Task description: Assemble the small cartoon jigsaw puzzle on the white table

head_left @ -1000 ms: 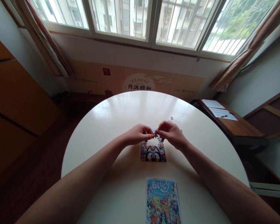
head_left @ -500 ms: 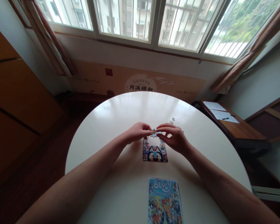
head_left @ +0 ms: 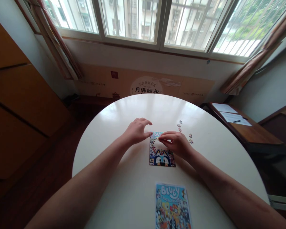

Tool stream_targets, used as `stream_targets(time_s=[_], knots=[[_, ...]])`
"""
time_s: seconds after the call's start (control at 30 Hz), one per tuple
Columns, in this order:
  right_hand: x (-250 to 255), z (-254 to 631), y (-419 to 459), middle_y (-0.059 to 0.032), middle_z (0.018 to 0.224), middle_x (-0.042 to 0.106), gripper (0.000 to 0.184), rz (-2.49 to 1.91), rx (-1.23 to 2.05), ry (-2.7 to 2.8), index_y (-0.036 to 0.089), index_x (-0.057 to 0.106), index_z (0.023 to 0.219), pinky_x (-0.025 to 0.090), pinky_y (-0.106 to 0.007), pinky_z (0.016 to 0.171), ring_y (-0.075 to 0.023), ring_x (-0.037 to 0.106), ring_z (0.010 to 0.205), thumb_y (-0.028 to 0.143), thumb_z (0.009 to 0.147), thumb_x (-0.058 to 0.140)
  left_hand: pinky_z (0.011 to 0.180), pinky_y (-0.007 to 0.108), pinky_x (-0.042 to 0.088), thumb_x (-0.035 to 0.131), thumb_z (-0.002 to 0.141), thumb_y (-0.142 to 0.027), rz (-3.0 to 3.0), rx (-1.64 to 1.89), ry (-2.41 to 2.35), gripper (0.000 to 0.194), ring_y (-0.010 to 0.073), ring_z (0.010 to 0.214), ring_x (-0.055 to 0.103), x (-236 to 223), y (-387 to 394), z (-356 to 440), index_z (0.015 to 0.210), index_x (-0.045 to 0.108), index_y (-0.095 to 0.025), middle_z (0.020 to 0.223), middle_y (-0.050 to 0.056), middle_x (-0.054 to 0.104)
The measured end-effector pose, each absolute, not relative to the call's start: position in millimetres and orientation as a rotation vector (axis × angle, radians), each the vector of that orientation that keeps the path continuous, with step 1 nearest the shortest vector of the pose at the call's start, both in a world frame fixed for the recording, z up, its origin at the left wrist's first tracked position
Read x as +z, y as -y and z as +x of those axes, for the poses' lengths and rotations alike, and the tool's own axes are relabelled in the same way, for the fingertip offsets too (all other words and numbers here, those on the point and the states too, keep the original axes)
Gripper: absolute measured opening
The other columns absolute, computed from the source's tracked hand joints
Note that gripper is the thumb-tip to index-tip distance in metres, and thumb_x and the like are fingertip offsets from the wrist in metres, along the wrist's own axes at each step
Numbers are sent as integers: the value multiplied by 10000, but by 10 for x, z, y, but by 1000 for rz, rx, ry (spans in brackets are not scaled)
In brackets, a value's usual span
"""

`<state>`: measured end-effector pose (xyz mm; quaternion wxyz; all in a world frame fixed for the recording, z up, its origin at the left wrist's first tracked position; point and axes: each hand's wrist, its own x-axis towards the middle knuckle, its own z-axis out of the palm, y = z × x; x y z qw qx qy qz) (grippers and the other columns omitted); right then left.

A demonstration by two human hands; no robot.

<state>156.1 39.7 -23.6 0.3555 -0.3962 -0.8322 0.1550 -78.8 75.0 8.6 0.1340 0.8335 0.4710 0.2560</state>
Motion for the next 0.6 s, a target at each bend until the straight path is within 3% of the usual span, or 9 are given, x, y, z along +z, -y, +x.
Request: stream_targets(time_s=[0.13,0.33,0.6], knots=[[-278,1524,-427,-5,946,785,119,-990,330,2246,319,799,914,567,-403,801,-216,717,836,310,903,680,1065,545,399,760,753,-429,2479,634,-1425,524,376,1295,500,-18,-772,-774,1234,652,-253,1367,125,605],[-288,1511,-462,1,893,787,111,-915,236,2298,289,802,877,539,-368,777,-200,675,793,280,891,692,1111,470,384,719,773,-521,2490,417,-1521,693,320,1349,468,-24,-768,-758,1388,542,-256,1461,105,539],[-224,1522,-447,-23,944,758,134,-923,249,2353,296,806,921,522,-360,788,-215,625,859,264,895,678,1131,459,364,715,768,-556,2464,376,-1561,747,315,1373,444,-32,-778,-767,1419,510,-252,1486,100,517]])
